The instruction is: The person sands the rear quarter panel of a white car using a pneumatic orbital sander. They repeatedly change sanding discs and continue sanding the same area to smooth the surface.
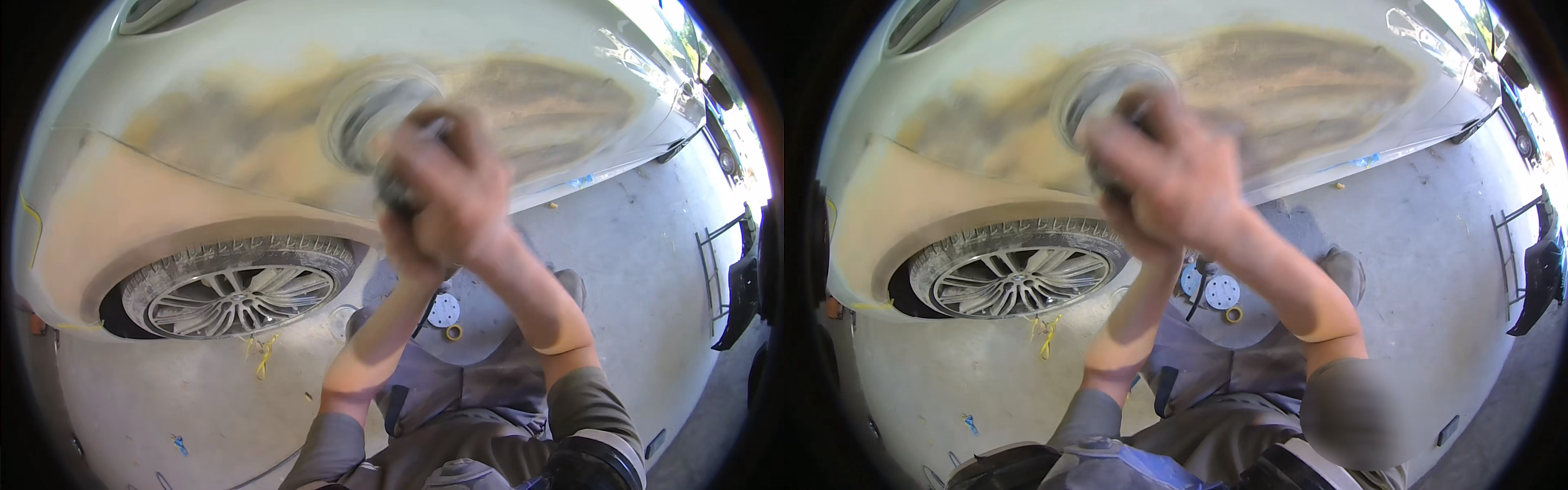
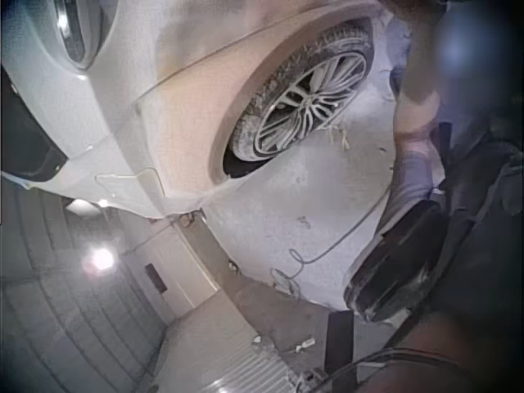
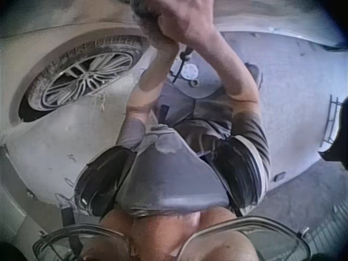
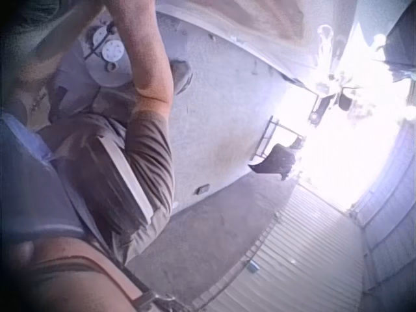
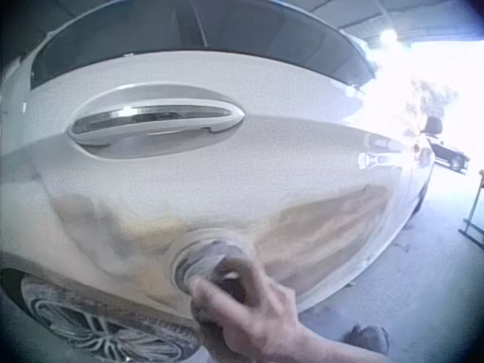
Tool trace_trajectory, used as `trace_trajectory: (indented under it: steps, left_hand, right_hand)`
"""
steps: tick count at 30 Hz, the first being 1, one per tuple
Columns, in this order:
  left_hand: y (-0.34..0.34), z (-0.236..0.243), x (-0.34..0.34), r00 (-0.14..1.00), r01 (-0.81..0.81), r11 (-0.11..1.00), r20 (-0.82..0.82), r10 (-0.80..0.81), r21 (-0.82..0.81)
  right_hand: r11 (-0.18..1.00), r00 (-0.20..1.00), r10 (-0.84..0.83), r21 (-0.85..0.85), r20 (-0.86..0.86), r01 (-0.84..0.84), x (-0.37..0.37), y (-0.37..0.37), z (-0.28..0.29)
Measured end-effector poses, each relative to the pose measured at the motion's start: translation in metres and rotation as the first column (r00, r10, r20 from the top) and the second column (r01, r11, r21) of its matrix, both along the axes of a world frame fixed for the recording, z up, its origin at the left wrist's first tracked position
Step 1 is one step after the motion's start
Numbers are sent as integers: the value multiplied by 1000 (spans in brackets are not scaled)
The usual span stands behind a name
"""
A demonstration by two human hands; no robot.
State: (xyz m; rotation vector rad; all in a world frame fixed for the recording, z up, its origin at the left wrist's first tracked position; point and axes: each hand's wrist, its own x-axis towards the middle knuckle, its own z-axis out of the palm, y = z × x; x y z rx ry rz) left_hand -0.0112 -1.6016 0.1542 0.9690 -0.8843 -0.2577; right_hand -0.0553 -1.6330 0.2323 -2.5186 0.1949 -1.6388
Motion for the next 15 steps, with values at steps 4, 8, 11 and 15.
trace_trajectory:
  steps: [4,8,11,15]
  left_hand:
    - [14,-1,-9,948,-292,948,173,268,129]
    - [-11,13,-12,979,106,973,151,-139,207]
    - [-14,34,-4,896,177,949,356,-265,262]
    - [40,100,45,445,-226,932,821,357,-283]
  right_hand:
    - [942,988,-2,-331,-155,-50,15,21,-49]
    - [999,998,-21,28,65,19,-24,-32,-23]
    - [940,926,-335,126,173,317,-57,-80,9]
    - [920,878,-392,136,275,368,-56,-80,2]
